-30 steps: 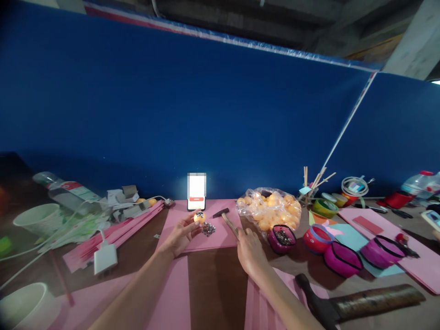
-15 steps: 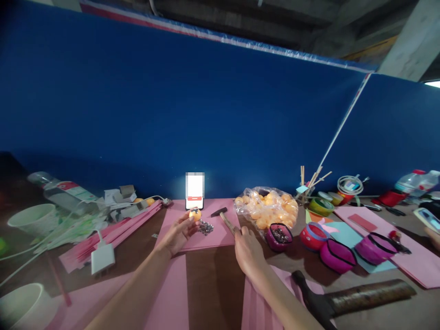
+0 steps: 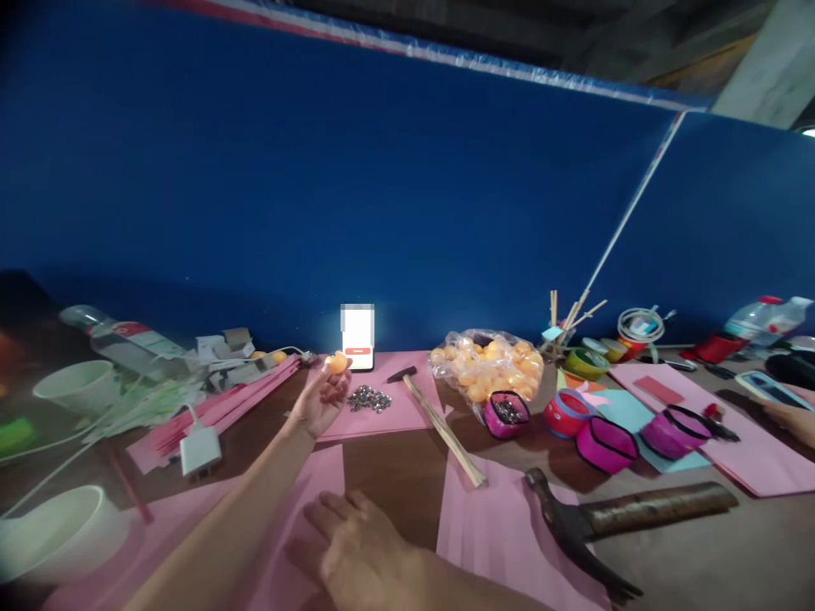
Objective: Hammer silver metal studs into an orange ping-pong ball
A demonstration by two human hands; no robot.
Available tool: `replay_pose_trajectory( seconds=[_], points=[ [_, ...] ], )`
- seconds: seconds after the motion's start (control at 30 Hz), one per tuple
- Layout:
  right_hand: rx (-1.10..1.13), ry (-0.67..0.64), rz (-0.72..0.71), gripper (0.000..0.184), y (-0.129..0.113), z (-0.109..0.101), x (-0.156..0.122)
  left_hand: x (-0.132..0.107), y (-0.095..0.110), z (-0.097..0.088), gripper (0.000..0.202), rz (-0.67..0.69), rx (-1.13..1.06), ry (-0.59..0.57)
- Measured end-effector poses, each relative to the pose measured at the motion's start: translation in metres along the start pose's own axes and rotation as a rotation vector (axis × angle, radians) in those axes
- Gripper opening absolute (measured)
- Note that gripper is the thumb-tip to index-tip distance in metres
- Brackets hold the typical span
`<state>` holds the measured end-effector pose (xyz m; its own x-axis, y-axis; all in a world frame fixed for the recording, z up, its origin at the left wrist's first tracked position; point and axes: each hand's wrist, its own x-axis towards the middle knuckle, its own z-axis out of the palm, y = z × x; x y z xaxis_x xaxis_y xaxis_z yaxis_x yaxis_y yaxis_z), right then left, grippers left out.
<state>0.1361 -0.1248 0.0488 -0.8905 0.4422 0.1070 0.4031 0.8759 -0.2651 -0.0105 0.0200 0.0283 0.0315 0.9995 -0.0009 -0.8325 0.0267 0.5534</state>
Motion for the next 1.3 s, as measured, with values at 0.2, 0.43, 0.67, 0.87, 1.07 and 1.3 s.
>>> replay_pose_trajectory(
  seconds=[0.2,0.43,0.67,0.87,1.07,1.3],
  points=[
    [-0.095,0.017,0.031,0.055,-0.001,0.004,-0.006,-0.003,0.011,0.016,0.025,0.019,-0.120,0.014],
    [-0.081,-0.051,0.051,0.052,0.002,0.014,-0.003,0.001,0.034,0.034,0.023,0.081,-0.050,-0.008],
    [-0.101,0.013,0.028,0.052,0.007,0.022,-0.001,-0.019,0.030,0.021,0.021,0.008,0.133,0.034],
    [-0.106,0.118,-0.004,0.053,0.008,0.018,-0.005,-0.052,0.007,-0.003,0.018,-0.018,0.176,0.126],
    [-0.104,0.122,-0.031,0.052,0.009,0.017,-0.007,-0.077,-0.004,-0.004,0.019,0.010,0.172,0.101],
    [-0.024,-0.001,0.048,0.057,0.006,0.013,-0.003,-0.106,0.000,-0.010,0.018,0.004,0.183,0.104]
  ],
)
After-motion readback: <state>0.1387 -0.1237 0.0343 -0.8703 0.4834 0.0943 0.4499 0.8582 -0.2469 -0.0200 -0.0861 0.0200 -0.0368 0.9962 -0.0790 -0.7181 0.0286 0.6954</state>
